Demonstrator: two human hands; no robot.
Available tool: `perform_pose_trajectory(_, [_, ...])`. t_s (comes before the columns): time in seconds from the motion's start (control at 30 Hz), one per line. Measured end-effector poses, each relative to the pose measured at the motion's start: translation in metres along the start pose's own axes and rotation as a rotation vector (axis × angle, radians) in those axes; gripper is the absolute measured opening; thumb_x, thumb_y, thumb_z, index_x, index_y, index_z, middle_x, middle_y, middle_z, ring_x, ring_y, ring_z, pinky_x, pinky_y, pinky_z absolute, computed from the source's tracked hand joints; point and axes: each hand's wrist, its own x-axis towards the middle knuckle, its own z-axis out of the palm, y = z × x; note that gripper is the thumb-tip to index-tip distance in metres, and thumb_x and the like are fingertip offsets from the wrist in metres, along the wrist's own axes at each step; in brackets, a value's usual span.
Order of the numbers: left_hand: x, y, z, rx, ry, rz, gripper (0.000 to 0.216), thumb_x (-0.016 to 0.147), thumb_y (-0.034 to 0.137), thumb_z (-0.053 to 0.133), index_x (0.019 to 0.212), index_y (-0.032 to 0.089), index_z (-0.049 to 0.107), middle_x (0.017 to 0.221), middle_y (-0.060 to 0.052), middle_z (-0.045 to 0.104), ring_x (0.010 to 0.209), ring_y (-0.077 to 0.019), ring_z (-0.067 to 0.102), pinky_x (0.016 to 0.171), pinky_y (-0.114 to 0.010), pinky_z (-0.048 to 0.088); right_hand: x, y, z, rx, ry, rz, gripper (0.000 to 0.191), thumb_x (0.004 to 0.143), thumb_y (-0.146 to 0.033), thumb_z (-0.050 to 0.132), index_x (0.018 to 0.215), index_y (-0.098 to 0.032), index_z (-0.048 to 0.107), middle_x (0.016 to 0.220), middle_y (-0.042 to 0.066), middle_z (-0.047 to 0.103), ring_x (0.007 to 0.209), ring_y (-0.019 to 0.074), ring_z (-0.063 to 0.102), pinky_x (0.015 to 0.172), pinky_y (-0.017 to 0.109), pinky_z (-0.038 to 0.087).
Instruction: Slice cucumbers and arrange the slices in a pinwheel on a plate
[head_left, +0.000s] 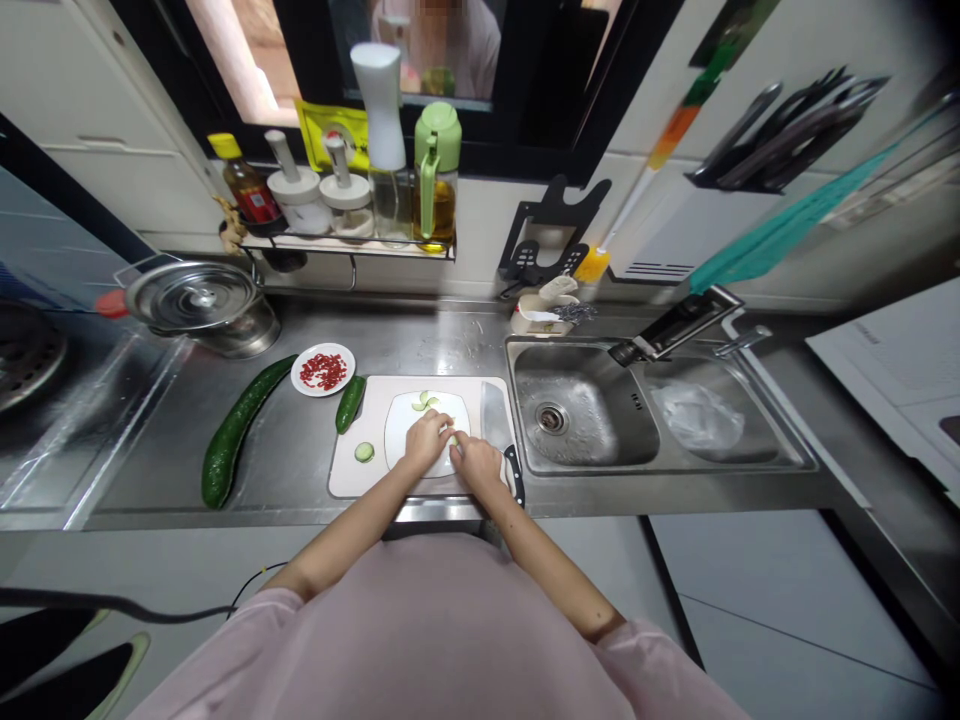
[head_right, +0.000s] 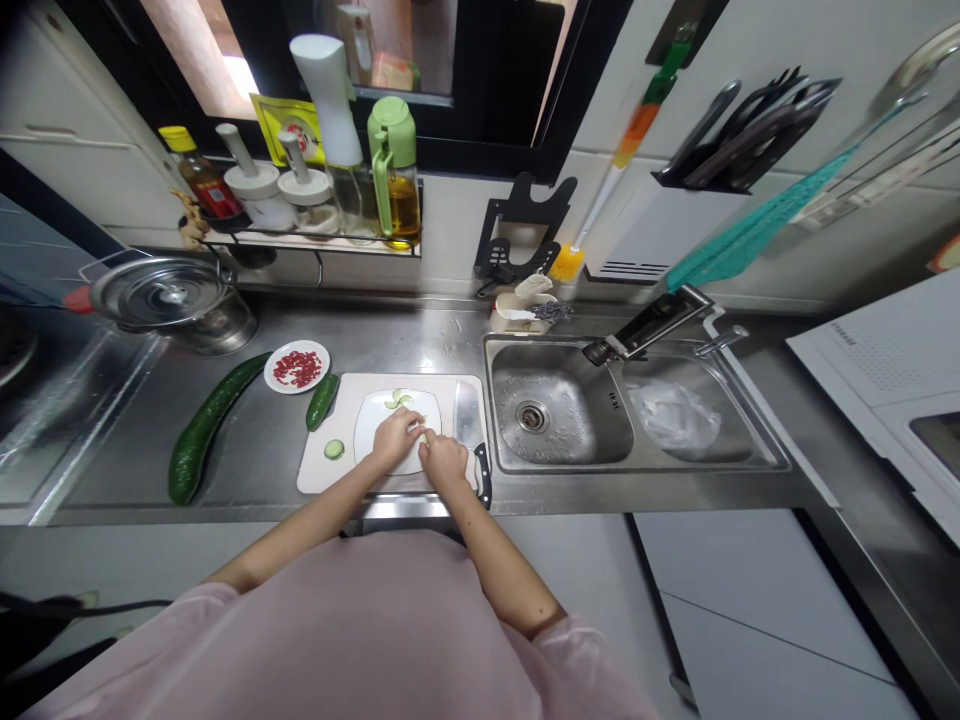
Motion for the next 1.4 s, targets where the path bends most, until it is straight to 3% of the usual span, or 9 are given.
perform_pose_trajectory(1.03, [0.006,0.001,0.002,-0.088,-0.011,0.056,0.017,0.085,0.024,0.059,0.097,0.023,0.071,0.101,-0.005,0.067,0.095,-0.0181,0.061,0.082,-0.028,0.045,-0.002,0.003,-0.005,0.038,-0.004,0.015,0.035,0.094,-0.038,0.039,0.121,-0.024,0.057,0.101,0.009,0.070,0.092,0.0193,0.064,0.075,0.026,0.039])
perform_pose_trajectory(1.17, [0.000,-0.002,-0.001,-0.189,0.087,0.015,0.017,0.084,0.026,0.061,0.098,0.021,0.069,0.098,-0.004,0.067,0.090,-0.0169,0.062,0.080,-0.027,0.046,-0.001,0.011,-0.006,0.146,0.093,0.071,0.041,0.095,-0.043,0.037,0.127,-0.025,0.055,0.104,0.008,0.069,0.092,0.0193,0.063,0.075,0.026,0.039])
perform_pose_trajectory(1.4, [-0.020,-0.016,-0.017,-0.405,0.376,-0.090,0.023,0.085,0.033,0.055,0.098,0.019,0.068,0.088,-0.002,0.066,0.066,-0.0113,0.053,0.069,-0.023,0.044,0.007,0.046,-0.012,0.434,0.367,0.209,0.045,0.091,-0.041,0.035,0.118,-0.019,0.063,0.081,0.004,0.068,0.074,0.0182,0.059,0.068,0.026,0.036])
